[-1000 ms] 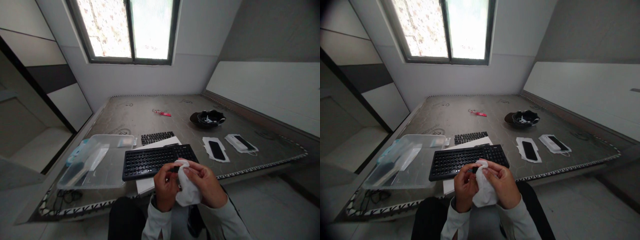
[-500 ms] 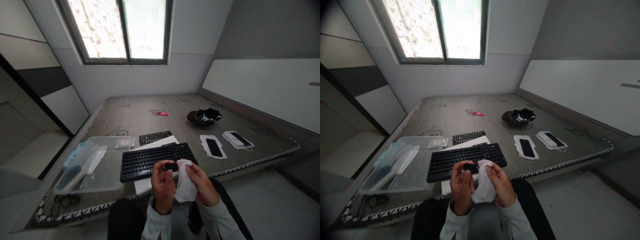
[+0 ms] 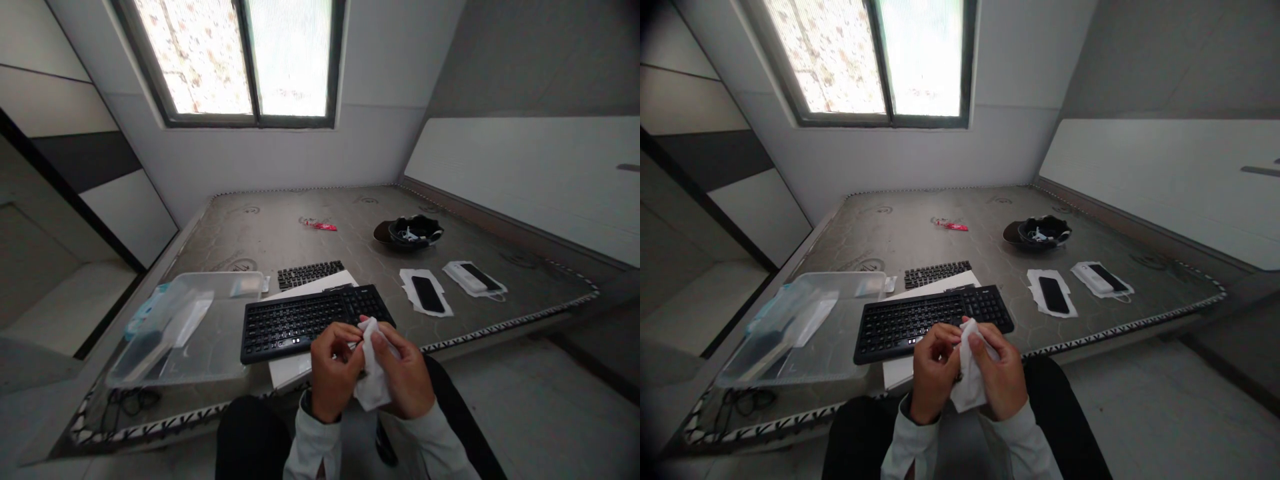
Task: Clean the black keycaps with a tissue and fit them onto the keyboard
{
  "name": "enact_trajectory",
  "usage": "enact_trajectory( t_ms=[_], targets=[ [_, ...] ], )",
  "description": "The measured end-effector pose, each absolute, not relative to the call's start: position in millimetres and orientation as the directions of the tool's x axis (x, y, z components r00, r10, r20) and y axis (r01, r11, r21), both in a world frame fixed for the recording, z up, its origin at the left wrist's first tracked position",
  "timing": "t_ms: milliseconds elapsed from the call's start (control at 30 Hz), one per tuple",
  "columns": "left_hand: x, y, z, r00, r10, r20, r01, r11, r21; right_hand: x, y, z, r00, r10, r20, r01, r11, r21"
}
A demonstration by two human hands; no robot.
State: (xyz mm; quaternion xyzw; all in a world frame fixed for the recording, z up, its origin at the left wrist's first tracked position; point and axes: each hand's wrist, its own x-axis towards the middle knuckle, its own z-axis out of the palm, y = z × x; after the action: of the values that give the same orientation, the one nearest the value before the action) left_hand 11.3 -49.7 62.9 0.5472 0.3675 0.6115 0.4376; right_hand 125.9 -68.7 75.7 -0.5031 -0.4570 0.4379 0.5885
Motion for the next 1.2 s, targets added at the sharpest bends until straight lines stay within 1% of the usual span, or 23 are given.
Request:
enact_trajectory(
  t_ms=[67,133,200,300,333,400,467,567,700,800,867,967,1033,1100,1200],
  targets=[
    [8,-49,65,0.071,0.952,0.296,-0.132,-0.286,0.949,128,-68,77,0.211,0.964,0.163,0.038,0.159,-0.987],
    [5,-48,66,0.147,0.960,0.237,-0.128,-0.219,0.967,129,-68,77,0.207,0.957,0.204,0.094,0.188,-0.978],
    [3,-48,66,0.193,0.963,0.189,-0.119,-0.169,0.979,130,-67,77,0.208,0.953,0.218,0.114,0.197,-0.974],
    [3,-48,68,0.191,0.969,0.156,-0.102,-0.138,0.985,130,-65,74,0.245,0.945,0.216,0.092,0.199,-0.976],
    [3,-48,68,0.187,0.970,0.153,-0.094,-0.137,0.986,130,-64,73,0.259,0.946,0.197,0.069,0.186,-0.980],
    [5,-48,69,0.172,0.970,0.169,-0.062,-0.160,0.985,131,-62,71,0.276,0.955,0.112,-0.008,0.119,-0.993],
    [8,-49,69,0.145,0.964,0.224,-0.004,-0.226,0.974,133,-61,69,0.273,0.962,-0.017,-0.119,0.016,-0.993],
    [12,-51,70,0.081,0.939,0.334,0.063,-0.339,0.939,135,-59,69,0.247,0.952,-0.184,-0.315,-0.101,-0.944],
    [18,-55,72,0.032,0.919,0.394,0.053,-0.395,0.917,133,-58,70,0.257,0.931,-0.258,-0.493,-0.103,-0.864],
    [20,-56,73,0.020,0.912,0.409,0.047,-0.410,0.911,130,-58,72,0.268,0.918,-0.293,-0.579,-0.089,-0.810],
    [21,-57,73,0.018,0.910,0.415,0.026,-0.415,0.909,129,-59,73,0.281,0.918,-0.281,-0.608,-0.056,-0.792],
    [20,-57,71,0.007,0.928,0.373,-0.029,-0.373,0.927,131,-61,71,0.370,0.897,-0.241,-0.594,0.030,-0.804],
    [20,-57,70,0.002,0.947,0.322,-0.050,-0.321,0.946,134,-62,69,0.445,0.869,-0.216,-0.540,0.069,-0.839],
    [19,-56,69,0.017,0.963,0.268,-0.045,-0.267,0.963,136,-64,68,0.474,0.864,-0.169,-0.435,0.063,-0.898],
    [16,-54,66,0.017,0.972,0.235,0.018,-0.235,0.972,137,-66,71,0.381,0.925,0.001,-0.178,0.074,-0.981]
  ],
)
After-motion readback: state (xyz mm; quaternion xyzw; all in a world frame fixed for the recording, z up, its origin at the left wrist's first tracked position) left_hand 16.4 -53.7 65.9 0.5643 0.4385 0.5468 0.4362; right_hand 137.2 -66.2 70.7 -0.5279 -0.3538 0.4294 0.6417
